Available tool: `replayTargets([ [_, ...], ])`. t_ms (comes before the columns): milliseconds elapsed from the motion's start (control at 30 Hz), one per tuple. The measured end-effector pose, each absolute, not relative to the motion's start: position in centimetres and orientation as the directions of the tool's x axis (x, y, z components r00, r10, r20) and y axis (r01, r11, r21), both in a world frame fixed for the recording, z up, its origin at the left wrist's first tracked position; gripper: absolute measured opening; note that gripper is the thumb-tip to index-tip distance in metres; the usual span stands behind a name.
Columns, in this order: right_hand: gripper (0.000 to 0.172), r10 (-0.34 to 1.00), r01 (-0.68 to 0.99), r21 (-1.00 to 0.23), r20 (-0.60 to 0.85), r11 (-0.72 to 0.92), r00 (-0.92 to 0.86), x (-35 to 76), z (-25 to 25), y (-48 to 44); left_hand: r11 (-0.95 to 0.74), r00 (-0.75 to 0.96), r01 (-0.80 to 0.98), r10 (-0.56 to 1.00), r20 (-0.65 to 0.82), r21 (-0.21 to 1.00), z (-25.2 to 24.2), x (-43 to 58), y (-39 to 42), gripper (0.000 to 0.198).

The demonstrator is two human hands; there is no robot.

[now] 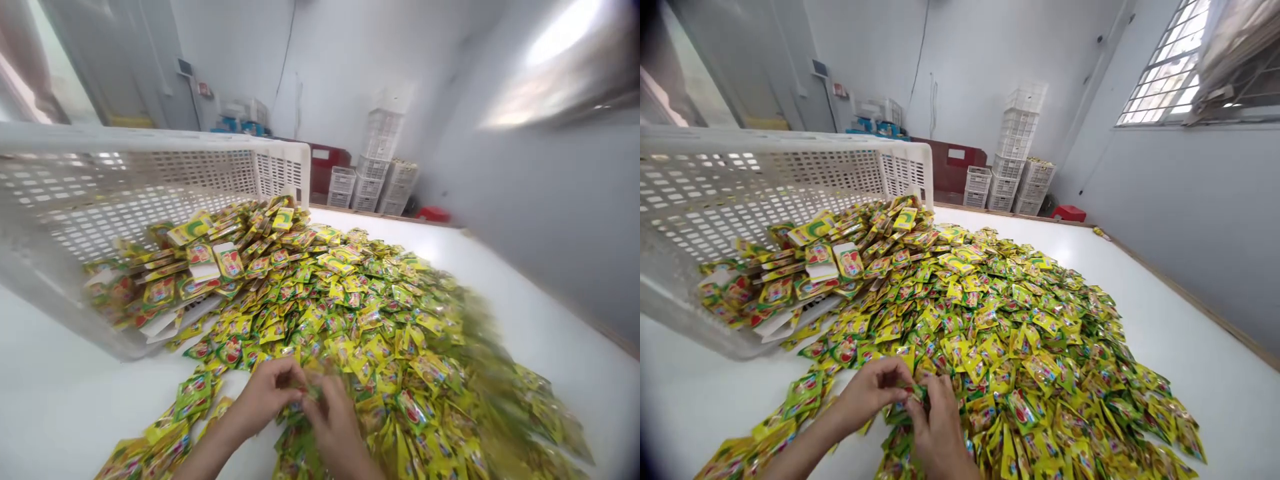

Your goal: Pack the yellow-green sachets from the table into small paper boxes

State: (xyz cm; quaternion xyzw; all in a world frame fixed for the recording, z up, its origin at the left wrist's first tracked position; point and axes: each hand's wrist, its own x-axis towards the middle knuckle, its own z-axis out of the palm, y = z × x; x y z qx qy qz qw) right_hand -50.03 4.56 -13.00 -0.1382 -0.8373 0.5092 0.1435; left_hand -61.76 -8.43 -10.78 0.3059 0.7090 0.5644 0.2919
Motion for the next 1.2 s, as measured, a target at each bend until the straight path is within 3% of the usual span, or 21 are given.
replayTargets([
  [133,0.034,0.504,0.137,-0.991,-0.121,-0.005,-0.855,-48.8,-11.2,9.5,0.137,-0.544,0.229,0.839,0.010,0.964,-8.0,-63.1,-0.5,0.006],
  [233,0.037,0.582,0.135,-0.983,-0.185,-0.128,-0.792,-47.4,-11.8,12.4,0.155,-0.620,0.349,0.778,0.103,0.924,-5.8,-65.5,5.0,0.025],
  [300,0.030,0.627,0.152,-0.983,-0.181,-0.099,-0.758,-46.7,-13.0,13.4,0.211,-0.729,0.423,0.657,0.193,0.881,-4.3,-68.0,8.2,0.041],
  [367,0.024,0.639,0.171,-0.983,-0.175,-0.070,-0.749,-46.3,-14.4,13.7,0.282,-0.794,0.475,0.546,0.267,0.834,-3.1,-70.5,10.9,0.046],
  [567,0.020,0.679,0.237,-0.960,-0.074,0.151,-0.730,-46.6,-15.5,13.6,0.423,-0.831,0.511,0.464,0.306,0.748,-2.1,-73.9,12.9,0.024],
  [633,0.022,0.662,0.234,-0.948,-0.033,0.217,-0.749,-46.3,-15.2,13.9,0.450,-0.845,0.492,0.451,0.286,0.745,-2.3,-74.5,10.4,0.021],
  [800,0.023,0.599,0.150,-0.958,0.027,0.244,-0.800,-47.2,-13.1,13.8,0.517,-0.924,0.333,0.345,0.164,0.789,-4.4,-73.2,-1.3,0.048],
  [1000,0.024,0.552,-0.095,-0.976,0.189,0.194,-0.812,-52.6,-7.7,9.4,0.369,-0.948,-0.095,0.250,-0.197,0.924,-9.7,-62.5,-11.4,0.048],
  [1200,0.017,0.345,-0.003,-0.938,0.130,0.346,-0.930,-54.6,-9.5,4.9,0.274,-0.984,-0.077,0.132,-0.116,0.959,-11.9,-57.5,-14.3,0.040],
])
